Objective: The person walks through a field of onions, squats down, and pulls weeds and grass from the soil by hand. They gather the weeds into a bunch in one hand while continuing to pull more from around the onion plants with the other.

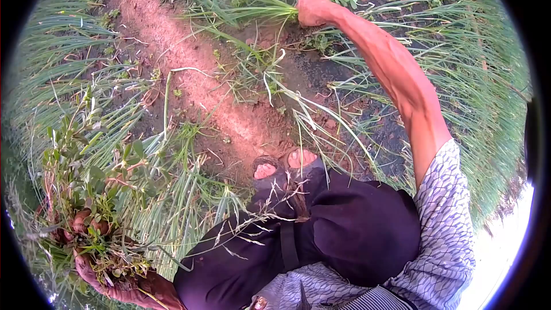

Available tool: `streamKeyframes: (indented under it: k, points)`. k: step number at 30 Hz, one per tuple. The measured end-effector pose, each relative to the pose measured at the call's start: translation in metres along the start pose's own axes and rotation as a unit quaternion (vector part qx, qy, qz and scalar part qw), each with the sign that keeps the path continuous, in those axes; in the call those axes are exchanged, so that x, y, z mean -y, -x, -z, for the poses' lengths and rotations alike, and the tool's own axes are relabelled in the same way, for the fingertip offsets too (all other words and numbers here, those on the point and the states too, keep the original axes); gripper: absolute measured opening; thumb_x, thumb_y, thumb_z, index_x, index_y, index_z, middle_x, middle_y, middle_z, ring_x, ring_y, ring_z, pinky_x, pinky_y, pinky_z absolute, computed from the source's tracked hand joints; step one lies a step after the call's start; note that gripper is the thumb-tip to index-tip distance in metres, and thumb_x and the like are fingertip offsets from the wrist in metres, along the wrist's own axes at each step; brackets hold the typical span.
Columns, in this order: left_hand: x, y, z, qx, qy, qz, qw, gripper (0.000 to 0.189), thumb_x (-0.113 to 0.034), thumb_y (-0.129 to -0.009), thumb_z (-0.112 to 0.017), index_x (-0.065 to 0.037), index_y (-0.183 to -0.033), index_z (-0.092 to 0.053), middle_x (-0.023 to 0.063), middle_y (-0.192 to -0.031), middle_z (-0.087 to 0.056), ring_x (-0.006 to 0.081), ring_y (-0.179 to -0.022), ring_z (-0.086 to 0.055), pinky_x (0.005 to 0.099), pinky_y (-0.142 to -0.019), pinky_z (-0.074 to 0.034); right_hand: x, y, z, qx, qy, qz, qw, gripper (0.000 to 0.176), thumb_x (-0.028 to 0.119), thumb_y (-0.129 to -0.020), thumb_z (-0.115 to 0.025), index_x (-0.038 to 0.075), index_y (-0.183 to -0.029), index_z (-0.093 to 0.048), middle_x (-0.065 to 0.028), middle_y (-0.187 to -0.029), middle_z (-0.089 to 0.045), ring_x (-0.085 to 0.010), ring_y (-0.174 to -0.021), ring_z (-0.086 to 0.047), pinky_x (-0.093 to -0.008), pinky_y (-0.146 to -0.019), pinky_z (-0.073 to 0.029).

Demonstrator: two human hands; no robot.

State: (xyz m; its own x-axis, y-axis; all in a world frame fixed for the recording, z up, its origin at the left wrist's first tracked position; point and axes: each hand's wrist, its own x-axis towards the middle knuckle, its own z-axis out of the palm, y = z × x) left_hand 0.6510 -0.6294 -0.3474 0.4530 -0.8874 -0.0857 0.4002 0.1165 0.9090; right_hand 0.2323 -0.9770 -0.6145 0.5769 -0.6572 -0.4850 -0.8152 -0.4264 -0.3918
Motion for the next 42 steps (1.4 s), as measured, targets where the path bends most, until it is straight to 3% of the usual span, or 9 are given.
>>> streamKeyframes:
  k: [2,5,6,9,18,22,38,41,42]
  points:
    - [0.007,0.000,0.003,-0.008,-0.001,0.004,1.000,0.043,-0.029,-0.096,-0.046,-0.001,-0.128,-0.050,0.0124,-0.129,-0.055,0.0255,-0.112,-0.055,0.0426,-0.094,-0.047,0.027,0.028,0.031,0.033,-0.359,-0.077,0.930,0.016,0.013,-0.069,-0.071,0.001,-0.066,-0.061,0.0015,-0.057,-0.055,-0.0144,-0.047,-0.046,-0.0315,-0.043,-0.035]
    - [0.018,-0.006,0.001,-0.005,0.001,0.012,1.000,0.043,-0.029,-0.095,-0.047,-0.001,-0.128,-0.051,0.0124,-0.128,-0.055,0.0256,-0.112,-0.055,0.0426,-0.094,-0.047,0.035,0.020,0.058,-0.097,-0.153,0.030,0.983,0.018,0.017,-0.071,-0.065,0.000,-0.069,-0.061,-0.0058,-0.053,-0.054,-0.0152,-0.047,-0.052,-0.0322,-0.044,-0.040]
    - [0.018,-0.008,0.000,-0.005,0.000,0.007,1.000,0.043,-0.029,-0.095,-0.047,-0.001,-0.127,-0.051,0.0124,-0.128,-0.055,0.0256,-0.112,-0.055,0.0427,-0.094,-0.048,0.041,0.019,0.058,-0.090,-0.036,-0.052,0.994,0.021,0.020,-0.070,-0.062,-0.001,-0.071,-0.062,-0.0116,-0.056,-0.057,-0.0198,-0.052,-0.058,-0.0357,-0.049,-0.045]
    - [0.020,-0.010,0.003,-0.012,-0.003,-0.001,1.000,0.043,-0.029,-0.095,-0.047,-0.001,-0.127,-0.051,0.0125,-0.128,-0.055,0.0256,-0.112,-0.055,0.0427,-0.094,-0.048,0.041,0.011,0.034,-0.015,0.151,-0.011,0.988,0.020,0.018,-0.069,-0.060,0.001,-0.074,-0.066,-0.0201,-0.068,-0.064,-0.0338,-0.063,-0.063,-0.0428,-0.058,-0.050]
    - [0.019,-0.005,-0.010,-0.028,-0.020,-0.008,0.999,0.042,-0.029,-0.095,-0.047,-0.001,-0.127,-0.051,0.0126,-0.127,-0.056,0.0258,-0.111,-0.056,0.0430,-0.093,-0.048,0.101,0.030,0.011,0.053,0.145,-0.068,0.986,0.039,0.033,-0.068,-0.072,0.004,-0.094,-0.070,-0.0154,-0.091,-0.069,-0.0311,-0.087,-0.067,-0.0411,-0.074,-0.055]
    - [0.015,-0.001,-0.017,-0.034,-0.032,-0.016,0.999,0.042,-0.029,-0.095,-0.047,-0.001,-0.127,-0.051,0.0127,-0.127,-0.056,0.0258,-0.111,-0.056,0.0431,-0.092,-0.049,0.098,0.022,-0.030,0.001,0.160,-0.051,0.986,0.020,0.007,-0.071,-0.061,-0.003,-0.086,-0.068,-0.0207,-0.088,-0.068,-0.0354,-0.084,-0.068,-0.0422,-0.073,-0.056]
    - [0.018,0.004,-0.058,-0.196,-0.229,-0.072,0.951,0.036,-0.023,-0.093,-0.051,-0.003,-0.122,-0.055,0.0134,-0.120,-0.060,0.0261,-0.104,-0.062,0.0417,-0.084,-0.054,0.098,0.017,-0.030,0.048,0.026,-0.122,0.991,0.022,0.015,-0.072,-0.058,0.005,-0.088,-0.070,-0.0174,-0.097,-0.068,-0.0336,-0.094,-0.066,-0.0423,-0.077,-0.054]
    - [0.017,0.004,-0.060,-0.167,-0.227,-0.055,0.958,0.034,-0.021,-0.093,-0.052,-0.003,-0.122,-0.056,0.0133,-0.118,-0.061,0.0255,-0.102,-0.062,0.0409,-0.082,-0.055,0.044,-0.009,-0.056,0.039,0.089,0.007,0.995,0.014,0.009,-0.072,-0.056,0.004,-0.075,-0.068,-0.0133,-0.070,-0.064,-0.0266,-0.061,-0.058,-0.0357,-0.052,-0.046]
    - [0.017,0.004,-0.061,-0.151,-0.216,-0.035,0.964,0.034,-0.020,-0.093,-0.052,-0.003,-0.121,-0.056,0.0132,-0.118,-0.062,0.0252,-0.102,-0.063,0.0405,-0.082,-0.055,0.029,0.000,-0.053,0.015,-0.097,0.066,0.993,0.010,0.007,-0.072,-0.057,0.003,-0.066,-0.064,-0.0055,-0.054,-0.051,-0.0174,-0.048,-0.044,-0.0326,-0.043,-0.033]
